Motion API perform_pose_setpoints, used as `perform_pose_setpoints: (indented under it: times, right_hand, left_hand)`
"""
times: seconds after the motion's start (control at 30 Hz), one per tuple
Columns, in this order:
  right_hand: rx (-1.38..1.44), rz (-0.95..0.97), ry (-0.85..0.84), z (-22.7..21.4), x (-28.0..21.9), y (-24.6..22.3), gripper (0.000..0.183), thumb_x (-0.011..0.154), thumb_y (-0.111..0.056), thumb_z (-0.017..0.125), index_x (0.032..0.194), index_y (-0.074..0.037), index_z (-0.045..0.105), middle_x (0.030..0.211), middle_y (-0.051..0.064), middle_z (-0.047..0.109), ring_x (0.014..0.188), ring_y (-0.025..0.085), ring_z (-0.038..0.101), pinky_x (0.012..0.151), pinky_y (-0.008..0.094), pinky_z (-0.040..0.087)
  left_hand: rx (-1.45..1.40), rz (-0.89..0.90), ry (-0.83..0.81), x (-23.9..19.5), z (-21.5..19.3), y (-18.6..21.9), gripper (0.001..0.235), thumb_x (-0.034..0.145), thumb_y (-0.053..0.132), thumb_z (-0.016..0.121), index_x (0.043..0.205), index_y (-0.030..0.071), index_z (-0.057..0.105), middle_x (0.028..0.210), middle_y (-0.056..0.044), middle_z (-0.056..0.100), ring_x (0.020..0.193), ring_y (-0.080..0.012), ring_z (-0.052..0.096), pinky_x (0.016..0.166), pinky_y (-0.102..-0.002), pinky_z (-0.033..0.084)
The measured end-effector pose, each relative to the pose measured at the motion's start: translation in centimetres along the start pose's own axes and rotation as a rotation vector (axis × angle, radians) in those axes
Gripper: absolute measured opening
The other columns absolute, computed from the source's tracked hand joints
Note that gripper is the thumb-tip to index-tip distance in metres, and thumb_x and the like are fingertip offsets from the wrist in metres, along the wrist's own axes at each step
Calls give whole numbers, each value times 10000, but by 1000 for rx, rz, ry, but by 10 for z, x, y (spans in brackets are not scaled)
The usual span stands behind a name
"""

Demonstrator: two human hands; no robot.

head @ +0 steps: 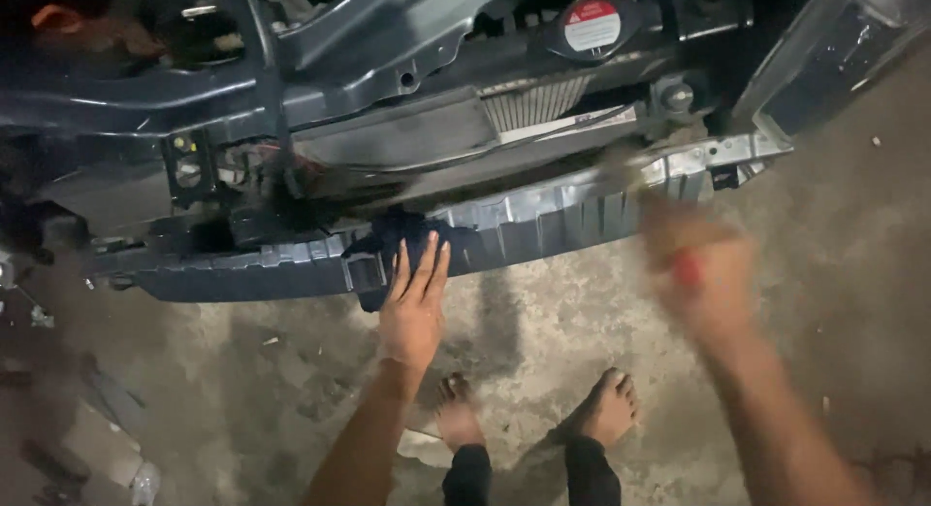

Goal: Cleaning the internal frame and components of a car's front end using a brush and a cloth.

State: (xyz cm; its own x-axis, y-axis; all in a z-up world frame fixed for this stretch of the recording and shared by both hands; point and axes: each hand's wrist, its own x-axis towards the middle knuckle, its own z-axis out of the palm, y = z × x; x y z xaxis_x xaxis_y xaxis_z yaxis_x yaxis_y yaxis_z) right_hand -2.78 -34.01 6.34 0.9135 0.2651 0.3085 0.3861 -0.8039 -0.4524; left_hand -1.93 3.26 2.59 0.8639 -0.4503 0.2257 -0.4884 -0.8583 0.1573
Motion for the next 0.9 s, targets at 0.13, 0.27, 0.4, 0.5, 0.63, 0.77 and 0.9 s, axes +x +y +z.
perform_pose_setpoints:
  times: [0.13, 0.27, 0.4, 0.5, 0.63, 0.77, 0.9]
  right_hand:
    - [-225, 562, 212, -15, -31, 71, 221, 1110, -87, 729, 902, -33, 679, 806, 98, 597, 706, 236, 547, 561, 454, 379]
    - [-131, 258, 228, -7, -33, 58, 242, 1097, 102, 643, 1323, 129, 725, 1113, 274, 675, 980, 369, 645, 823, 411, 492]
    - [-413, 524, -359, -22, -29, 14, 320, 1182, -310, 335, 1157, -126, 596, 803, 117, 661, 644, 359, 674, 453, 464, 463]
    - [-13, 397, 339, -15, -27, 18, 269, 1257, 36, 664, 1490, 165, 700, 1112, 246, 690, 871, 291, 617, 763, 407, 480]
    - [137, 516, 35, 7, -34, -22, 262, 962, -77, 663, 1213, -7, 646, 1089, 200, 711, 925, 370, 688, 846, 453, 552]
    - [-56, 369, 466, -25, 16, -50, 145, 1085, 139, 658, 1193, 216, 717, 1034, 376, 721, 986, 520, 708, 861, 527, 556]
    - [-30, 466, 188, 104, -100, 12, 212, 866, -12, 738, 1074, 10, 775, 1004, 196, 737, 1002, 365, 715, 979, 426, 558]
  left_hand:
    - [20, 8, -62, 0, -2, -5, 690, 924, -61, 672, 1559, 101, 458, 1646, -40, 394, 1491, -449, 401, 1211, -502, 423]
    - [44, 6, -62, -1, 3, -6, 661, 949, -23, 677, 1559, 113, 463, 1649, -31, 383, 1490, -439, 399, 1197, -511, 447]
    - [-40, 1, -94, -6, 5, -5, 640, 961, -101, 606, 1556, 84, 462, 1643, -58, 379, 1497, -477, 355, 1224, -568, 405]
    - [60, 4, -75, 1, 10, -9, 800, 839, -122, 697, 1567, 93, 445, 1652, -47, 381, 1490, -447, 402, 1214, -489, 423]
    - [23, -90, -199, -18, 18, 0, 625, 991, 56, 586, 1587, 120, 412, 1674, -59, 339, 1516, -427, 302, 1184, -478, 357]
    - [93, -157, -272, -18, 33, -5, 678, 1014, 160, 551, 1642, 216, 302, 1715, 1, 245, 1585, -355, 136, 1273, -453, 194]
    - [77, -172, -271, -12, 31, -1, 661, 1027, 150, 552, 1639, 210, 312, 1708, -15, 264, 1575, -365, 163, 1266, -445, 208]
